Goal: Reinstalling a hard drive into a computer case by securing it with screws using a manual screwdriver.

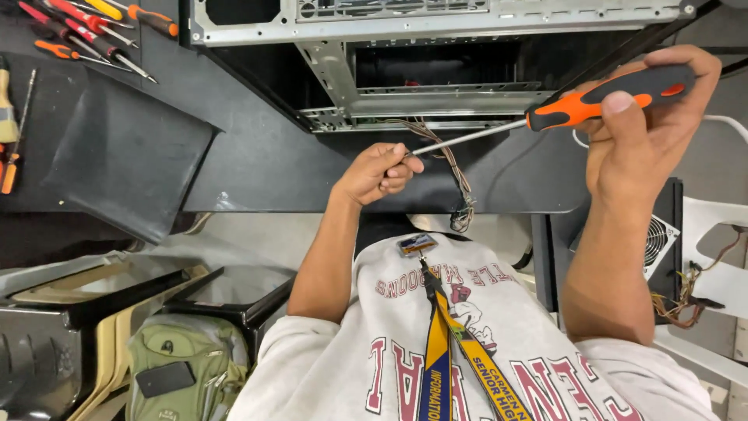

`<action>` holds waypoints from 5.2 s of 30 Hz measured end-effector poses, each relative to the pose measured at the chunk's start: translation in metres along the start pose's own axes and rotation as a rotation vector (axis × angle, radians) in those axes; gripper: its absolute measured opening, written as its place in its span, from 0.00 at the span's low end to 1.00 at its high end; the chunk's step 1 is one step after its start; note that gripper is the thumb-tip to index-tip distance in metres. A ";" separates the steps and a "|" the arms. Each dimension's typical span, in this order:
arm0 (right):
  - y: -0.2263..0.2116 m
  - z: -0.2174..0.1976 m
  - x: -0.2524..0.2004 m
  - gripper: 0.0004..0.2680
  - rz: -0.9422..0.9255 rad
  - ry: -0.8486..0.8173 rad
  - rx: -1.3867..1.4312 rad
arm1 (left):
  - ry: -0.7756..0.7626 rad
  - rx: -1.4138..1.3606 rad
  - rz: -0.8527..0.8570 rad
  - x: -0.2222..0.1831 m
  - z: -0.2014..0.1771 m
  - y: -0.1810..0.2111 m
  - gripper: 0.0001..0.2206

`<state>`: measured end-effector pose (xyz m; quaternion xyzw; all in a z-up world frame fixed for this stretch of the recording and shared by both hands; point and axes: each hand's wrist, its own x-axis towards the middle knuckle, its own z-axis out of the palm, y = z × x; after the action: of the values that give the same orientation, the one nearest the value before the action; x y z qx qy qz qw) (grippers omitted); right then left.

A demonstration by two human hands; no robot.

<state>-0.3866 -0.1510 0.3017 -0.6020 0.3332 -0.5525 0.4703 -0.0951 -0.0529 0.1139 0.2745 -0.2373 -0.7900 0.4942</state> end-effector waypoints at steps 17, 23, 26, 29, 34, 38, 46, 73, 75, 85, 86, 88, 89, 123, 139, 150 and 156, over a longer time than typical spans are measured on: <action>0.008 -0.013 0.000 0.16 -0.102 -0.195 0.093 | 0.038 0.011 -0.044 0.019 0.007 -0.008 0.18; 0.003 0.002 0.006 0.17 -0.181 -0.255 -0.003 | 0.412 0.196 -0.071 0.033 0.013 -0.004 0.31; -0.003 0.014 0.011 0.18 -0.228 -0.267 -0.127 | 0.704 0.720 0.066 0.035 -0.001 -0.012 0.19; 0.005 0.025 0.013 0.16 -0.229 -0.294 -0.184 | 0.707 1.377 0.106 0.047 -0.036 -0.029 0.14; 0.020 0.048 0.014 0.14 -0.232 -0.352 -0.194 | 0.645 1.728 0.235 0.060 -0.059 -0.037 0.14; 0.035 0.061 0.015 0.14 -0.192 -0.377 -0.179 | 0.665 1.712 0.377 0.063 -0.066 -0.041 0.07; 0.050 0.081 0.019 0.15 -0.158 -0.418 -0.297 | 0.691 1.682 0.427 0.065 -0.068 -0.043 0.04; 0.067 0.091 0.017 0.15 -0.201 -0.465 -0.388 | 0.701 1.680 0.350 0.065 -0.060 -0.037 0.07; 0.066 0.091 0.018 0.15 -0.206 -0.501 -0.422 | 0.707 1.690 0.350 0.065 -0.060 -0.037 0.07; 0.055 0.097 0.032 0.12 -0.353 -0.708 -0.494 | 0.679 1.790 0.455 0.068 -0.070 -0.043 0.06; 0.056 0.098 0.033 0.11 -0.362 -0.715 -0.490 | 0.677 1.791 0.447 0.067 -0.070 -0.043 0.07; 0.056 0.100 0.033 0.11 -0.372 -0.724 -0.486 | 0.677 1.792 0.439 0.067 -0.070 -0.042 0.07; 0.056 0.100 0.033 0.11 -0.351 -0.712 -0.481 | 0.678 1.785 0.427 0.067 -0.070 -0.042 0.06; 0.036 0.113 0.055 0.13 -0.619 -0.833 -1.638 | 0.730 1.807 0.411 0.069 -0.069 -0.045 0.06; 0.031 0.115 0.051 0.14 -0.610 -0.979 -1.376 | 0.747 1.805 0.380 0.074 -0.078 -0.052 0.07; 0.041 0.119 0.049 0.13 -0.755 -0.791 -1.607 | 0.733 1.769 0.377 0.072 -0.074 -0.048 0.09; 0.041 0.130 0.047 0.10 -0.702 -0.913 -1.473 | 0.725 1.748 0.267 0.072 -0.071 -0.047 0.08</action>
<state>-0.2466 -0.1820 0.2873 -0.9734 0.1816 -0.0226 -0.1380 -0.1045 -0.1075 0.0168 0.7451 -0.6054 -0.1372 0.2438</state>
